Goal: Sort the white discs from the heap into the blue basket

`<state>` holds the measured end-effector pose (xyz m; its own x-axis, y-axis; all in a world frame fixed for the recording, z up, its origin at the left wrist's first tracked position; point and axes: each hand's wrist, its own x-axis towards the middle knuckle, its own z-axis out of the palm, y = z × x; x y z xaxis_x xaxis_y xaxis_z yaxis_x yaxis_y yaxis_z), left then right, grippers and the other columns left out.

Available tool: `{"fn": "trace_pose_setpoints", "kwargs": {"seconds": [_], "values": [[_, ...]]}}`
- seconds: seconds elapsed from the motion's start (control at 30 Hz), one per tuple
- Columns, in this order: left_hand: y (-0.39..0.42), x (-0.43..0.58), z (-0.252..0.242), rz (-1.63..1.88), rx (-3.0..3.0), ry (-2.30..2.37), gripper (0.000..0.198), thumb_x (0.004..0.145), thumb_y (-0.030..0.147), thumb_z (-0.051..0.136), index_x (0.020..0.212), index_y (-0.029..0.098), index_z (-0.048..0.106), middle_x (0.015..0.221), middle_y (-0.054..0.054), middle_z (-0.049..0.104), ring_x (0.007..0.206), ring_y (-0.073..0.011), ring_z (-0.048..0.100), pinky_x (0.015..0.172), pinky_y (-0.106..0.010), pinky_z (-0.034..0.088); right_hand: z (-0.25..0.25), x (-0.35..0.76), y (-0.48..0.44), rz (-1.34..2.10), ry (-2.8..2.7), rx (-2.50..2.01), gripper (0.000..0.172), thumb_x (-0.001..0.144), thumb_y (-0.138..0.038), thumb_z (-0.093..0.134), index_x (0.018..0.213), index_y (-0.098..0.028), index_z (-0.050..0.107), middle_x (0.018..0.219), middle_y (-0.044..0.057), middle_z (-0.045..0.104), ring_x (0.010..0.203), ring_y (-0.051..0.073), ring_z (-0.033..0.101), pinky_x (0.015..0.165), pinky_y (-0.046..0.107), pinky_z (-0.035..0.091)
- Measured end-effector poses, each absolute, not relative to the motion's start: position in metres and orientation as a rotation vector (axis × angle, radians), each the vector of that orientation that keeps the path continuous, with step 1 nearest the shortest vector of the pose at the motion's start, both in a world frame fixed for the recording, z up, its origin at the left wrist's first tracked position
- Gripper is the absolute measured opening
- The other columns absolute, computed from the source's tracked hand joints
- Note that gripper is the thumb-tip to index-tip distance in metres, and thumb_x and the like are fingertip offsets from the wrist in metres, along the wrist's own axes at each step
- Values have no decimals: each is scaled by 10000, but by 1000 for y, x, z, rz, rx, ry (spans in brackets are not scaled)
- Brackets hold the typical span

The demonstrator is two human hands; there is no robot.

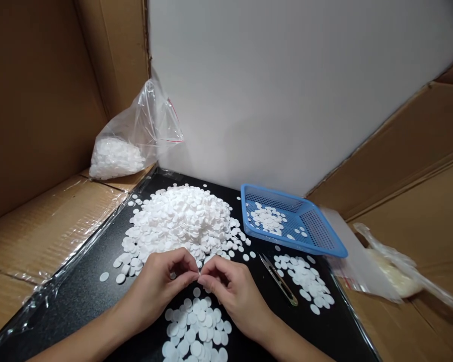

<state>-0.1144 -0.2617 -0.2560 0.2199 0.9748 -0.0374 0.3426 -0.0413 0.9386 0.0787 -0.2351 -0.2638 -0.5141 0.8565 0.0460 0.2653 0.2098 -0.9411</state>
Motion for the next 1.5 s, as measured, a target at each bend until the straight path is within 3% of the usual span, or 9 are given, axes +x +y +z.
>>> {"fn": "trace_pose_setpoints", "kwargs": {"seconds": [0.27,0.37,0.57,0.87,1.03,1.13,1.23,1.37,1.5], "values": [[-264,-110,-252,909,1437,1228,162,855,325,635,796,195,559,689,32,580,638,-125,500,582,-227,379,-260,75,-239,1566,-1730,-1087,281,803,-400,729,740,-187,558,548,-73,475,480,80,406,466,200,303],[-266,-111,-249,872,1521,1253,156,888,328,602,803,201,570,687,29,603,642,-131,517,591,-234,387,-264,73,-240,1598,-1662,-1092,310,765,-423,775,775,-186,576,582,-69,509,469,75,434,449,189,343],[-270,-112,-249,857,1612,1247,112,924,287,553,836,217,548,709,30,636,647,-132,556,588,-231,397,-266,75,-240,1555,-1669,-1074,303,870,-441,658,746,-169,609,545,-45,563,405,72,487,413,181,351],[-263,-113,-255,885,1441,1186,208,946,413,535,955,206,545,715,18,622,619,-138,547,580,-241,436,-270,70,-240,1837,-1390,-1046,495,742,-624,748,719,-170,554,536,-22,635,324,57,458,330,162,268],[-262,-113,-253,786,1649,1235,296,944,351,521,700,187,557,624,26,580,585,-122,493,548,-226,359,-263,79,-237,1806,-1503,-986,409,821,-560,705,761,-175,580,560,-37,609,376,67,456,387,184,316],[-258,-125,-253,931,1729,1383,282,991,295,407,782,201,572,630,31,581,571,-127,511,559,-232,386,-255,91,-228,1476,-1658,-1056,292,869,-440,677,750,-186,597,666,-13,624,510,105,519,493,226,399],[-253,-137,-254,1058,1881,1488,234,968,178,400,945,221,629,840,-8,657,772,-165,600,698,-265,450,-253,98,-221,1101,-1952,-1105,173,871,-243,667,710,-194,625,712,-1,623,648,146,560,607,257,425],[-253,-141,-260,1002,2072,1491,202,954,138,475,943,240,649,925,-19,616,878,-189,579,741,-282,455,-256,97,-223,1109,-2296,-1060,182,819,-48,678,722,-196,637,785,-10,624,707,145,587,643,243,436],[-256,-133,-269,858,2193,1483,205,897,57,534,856,227,643,902,-13,580,882,-195,534,732,-298,430,-256,94,-225,1172,-2380,-1044,165,879,-96,681,751,-201,665,798,-8,642,741,152,613,674,242,452]]}}
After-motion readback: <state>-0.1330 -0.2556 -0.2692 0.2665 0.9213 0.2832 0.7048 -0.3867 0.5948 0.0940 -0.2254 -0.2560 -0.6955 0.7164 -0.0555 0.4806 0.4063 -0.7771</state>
